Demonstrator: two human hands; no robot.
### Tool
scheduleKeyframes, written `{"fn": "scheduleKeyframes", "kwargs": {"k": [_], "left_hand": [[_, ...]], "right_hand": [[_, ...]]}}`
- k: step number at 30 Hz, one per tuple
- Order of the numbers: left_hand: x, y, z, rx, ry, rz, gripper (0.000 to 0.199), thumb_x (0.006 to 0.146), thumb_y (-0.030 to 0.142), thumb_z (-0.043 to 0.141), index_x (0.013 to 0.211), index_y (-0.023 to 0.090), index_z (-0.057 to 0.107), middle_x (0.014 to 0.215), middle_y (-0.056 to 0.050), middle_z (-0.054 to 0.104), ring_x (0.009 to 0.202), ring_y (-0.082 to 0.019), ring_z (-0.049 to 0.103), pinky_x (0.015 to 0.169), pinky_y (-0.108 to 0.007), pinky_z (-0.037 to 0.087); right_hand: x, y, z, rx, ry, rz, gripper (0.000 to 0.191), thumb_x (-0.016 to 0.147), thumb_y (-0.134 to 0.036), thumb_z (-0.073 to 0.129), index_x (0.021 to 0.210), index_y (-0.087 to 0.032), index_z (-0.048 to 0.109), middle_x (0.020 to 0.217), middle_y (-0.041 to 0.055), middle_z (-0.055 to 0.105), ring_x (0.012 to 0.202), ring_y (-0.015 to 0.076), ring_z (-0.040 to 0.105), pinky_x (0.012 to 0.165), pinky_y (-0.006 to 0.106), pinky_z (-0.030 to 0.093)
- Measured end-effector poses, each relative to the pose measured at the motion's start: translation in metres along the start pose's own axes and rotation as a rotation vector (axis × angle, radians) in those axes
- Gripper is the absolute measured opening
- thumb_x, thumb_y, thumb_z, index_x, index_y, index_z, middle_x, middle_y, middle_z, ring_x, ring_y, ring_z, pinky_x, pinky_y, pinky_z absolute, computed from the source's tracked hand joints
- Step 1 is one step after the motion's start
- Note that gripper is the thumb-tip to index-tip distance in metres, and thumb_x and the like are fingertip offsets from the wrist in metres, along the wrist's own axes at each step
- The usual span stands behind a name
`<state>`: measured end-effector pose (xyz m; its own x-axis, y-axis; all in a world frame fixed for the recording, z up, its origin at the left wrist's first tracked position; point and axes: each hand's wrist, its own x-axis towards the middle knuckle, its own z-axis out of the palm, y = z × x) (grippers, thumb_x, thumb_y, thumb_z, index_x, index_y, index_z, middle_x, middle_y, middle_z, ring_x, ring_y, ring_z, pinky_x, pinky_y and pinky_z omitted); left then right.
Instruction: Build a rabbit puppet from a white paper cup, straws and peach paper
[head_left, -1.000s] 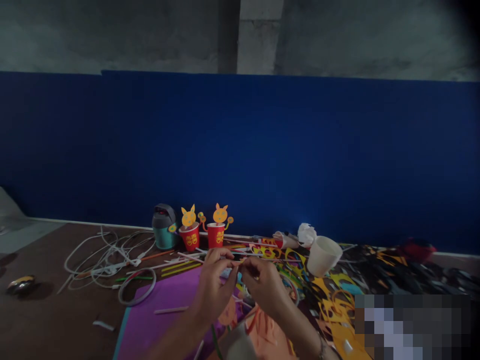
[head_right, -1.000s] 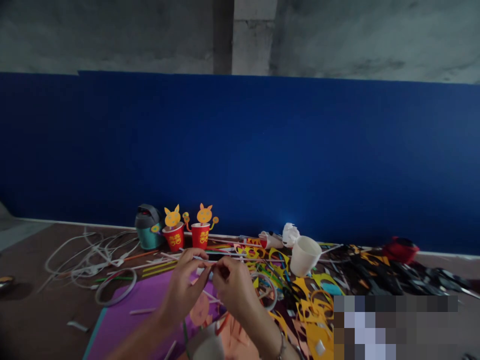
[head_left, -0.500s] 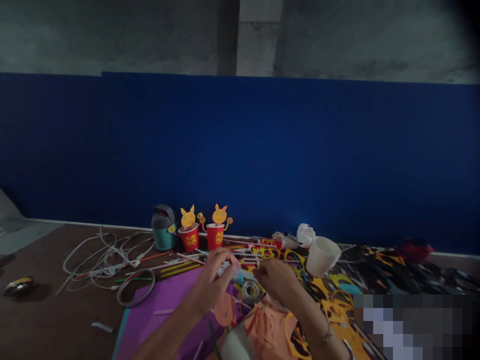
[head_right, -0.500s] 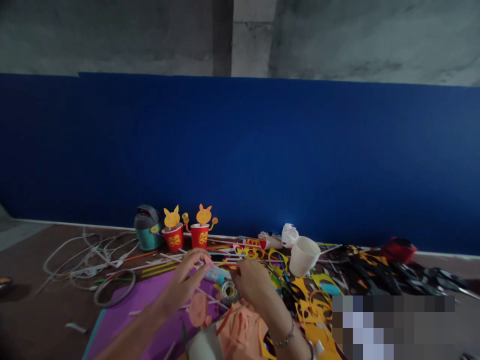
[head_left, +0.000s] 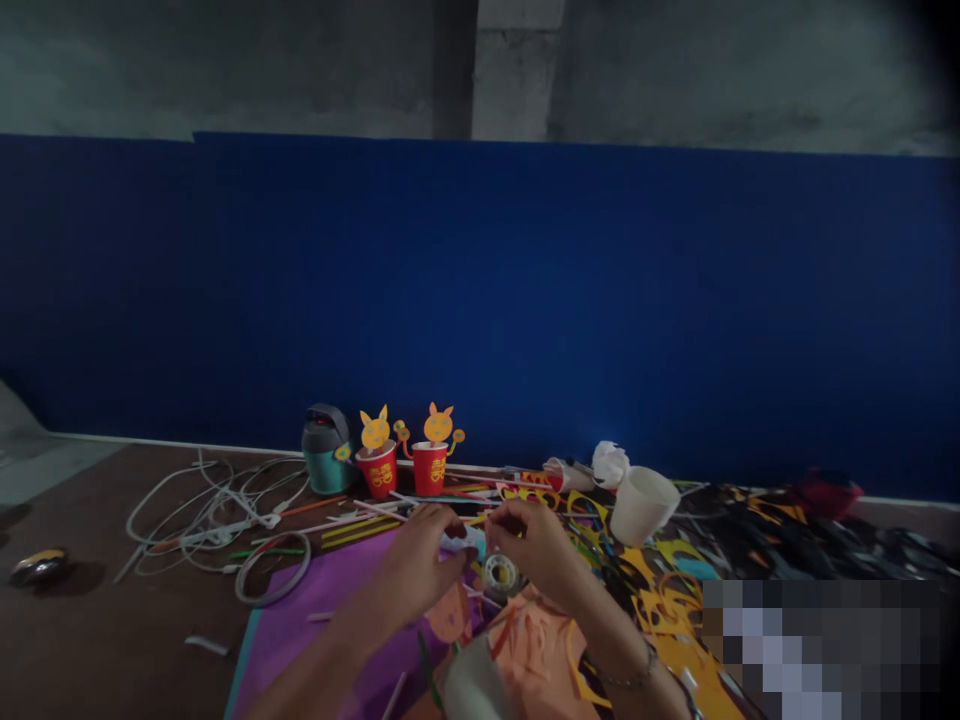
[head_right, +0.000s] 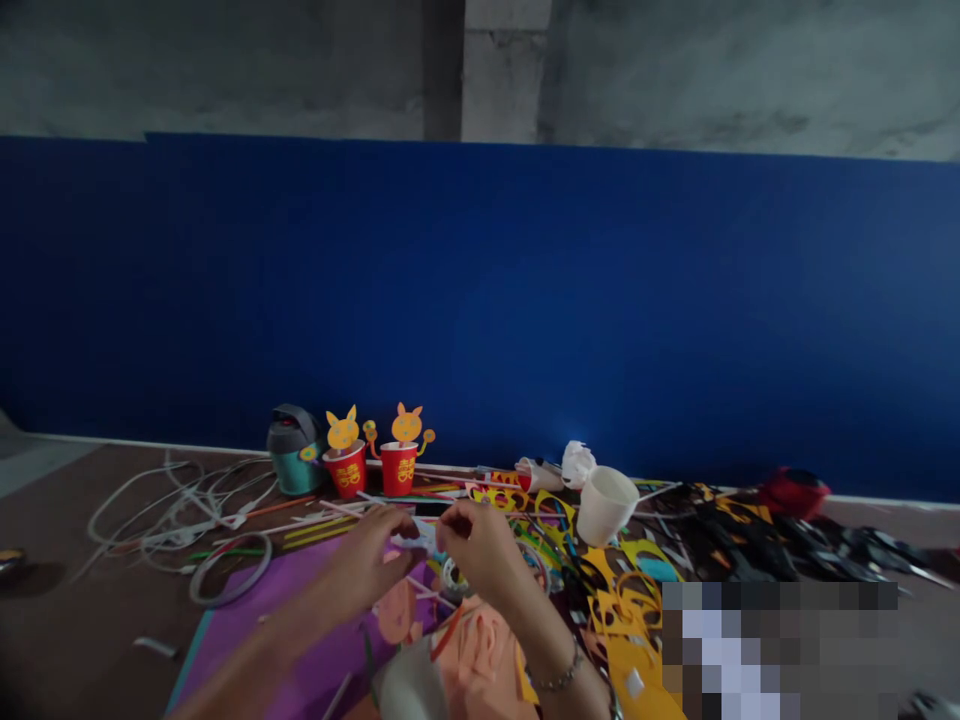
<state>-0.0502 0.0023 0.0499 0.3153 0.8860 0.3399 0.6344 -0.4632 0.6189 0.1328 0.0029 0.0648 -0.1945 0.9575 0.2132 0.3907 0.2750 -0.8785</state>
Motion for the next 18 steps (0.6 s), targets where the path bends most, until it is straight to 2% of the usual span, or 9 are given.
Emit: {"fn": "scheduleKeyframes", "kwargs": {"k": [3,4,7,9,13,18], "left_hand": [[-0.006,-0.011,-0.01,0.023,-0.136,-0.046,0.041,0.06,0.019,0.069,0.1,0.022,0.061,0.098,-0.007,0.064,0.093,-0.027,0.058,0.077,-0.035,0.043],[-0.008,-0.015,-0.013,0.0,-0.216,-0.051,0.043,0.059,0.018,0.069,0.101,0.023,0.061,0.097,-0.007,0.065,0.09,-0.027,0.059,0.075,-0.034,0.044],[-0.011,-0.023,-0.016,-0.064,-0.356,-0.095,0.048,0.056,0.012,0.068,0.102,0.025,0.061,0.082,-0.003,0.068,0.072,-0.023,0.063,0.06,-0.028,0.045],[-0.01,-0.025,-0.015,-0.079,-0.371,-0.105,0.049,0.057,0.01,0.068,0.103,0.025,0.061,0.08,-0.003,0.068,0.072,-0.023,0.064,0.06,-0.029,0.045],[-0.007,-0.025,-0.012,-0.07,-0.386,-0.058,0.054,0.06,0.007,0.063,0.109,0.028,0.058,0.086,-0.003,0.068,0.082,-0.023,0.062,0.072,-0.033,0.044],[-0.003,-0.027,-0.01,-0.144,-0.505,-0.105,0.056,0.061,0.003,0.059,0.113,0.023,0.055,0.082,-0.001,0.065,0.075,-0.019,0.059,0.065,-0.028,0.042]], "right_hand": [[0.001,0.004,0.001,-0.082,-0.039,0.054,0.015,0.067,-0.012,0.052,0.063,-0.014,0.067,0.058,0.001,0.065,0.055,0.0123,0.056,0.051,0.019,0.037],[0.002,0.006,0.002,-0.111,-0.043,0.056,0.015,0.067,-0.012,0.053,0.062,-0.014,0.066,0.057,0.0005,0.064,0.054,0.0119,0.055,0.049,0.019,0.035],[0.003,0.013,0.007,-0.127,-0.042,0.041,0.014,0.068,-0.012,0.052,0.063,-0.015,0.065,0.058,-0.0001,0.065,0.054,0.011,0.054,0.049,0.018,0.034],[0.004,0.019,0.011,-0.076,-0.051,0.044,0.015,0.069,-0.012,0.051,0.065,-0.015,0.065,0.06,0.0004,0.066,0.055,0.0109,0.056,0.05,0.018,0.035],[0.008,0.028,0.017,0.116,-0.082,0.118,0.011,0.068,-0.012,0.051,0.064,-0.015,0.061,0.06,0.0003,0.065,0.055,0.011,0.056,0.05,0.019,0.036],[0.007,0.023,0.016,0.313,-0.227,0.201,0.003,0.066,-0.017,0.058,0.066,-0.016,0.061,0.059,-0.0009,0.065,0.055,0.0112,0.057,0.055,0.021,0.042]]}}
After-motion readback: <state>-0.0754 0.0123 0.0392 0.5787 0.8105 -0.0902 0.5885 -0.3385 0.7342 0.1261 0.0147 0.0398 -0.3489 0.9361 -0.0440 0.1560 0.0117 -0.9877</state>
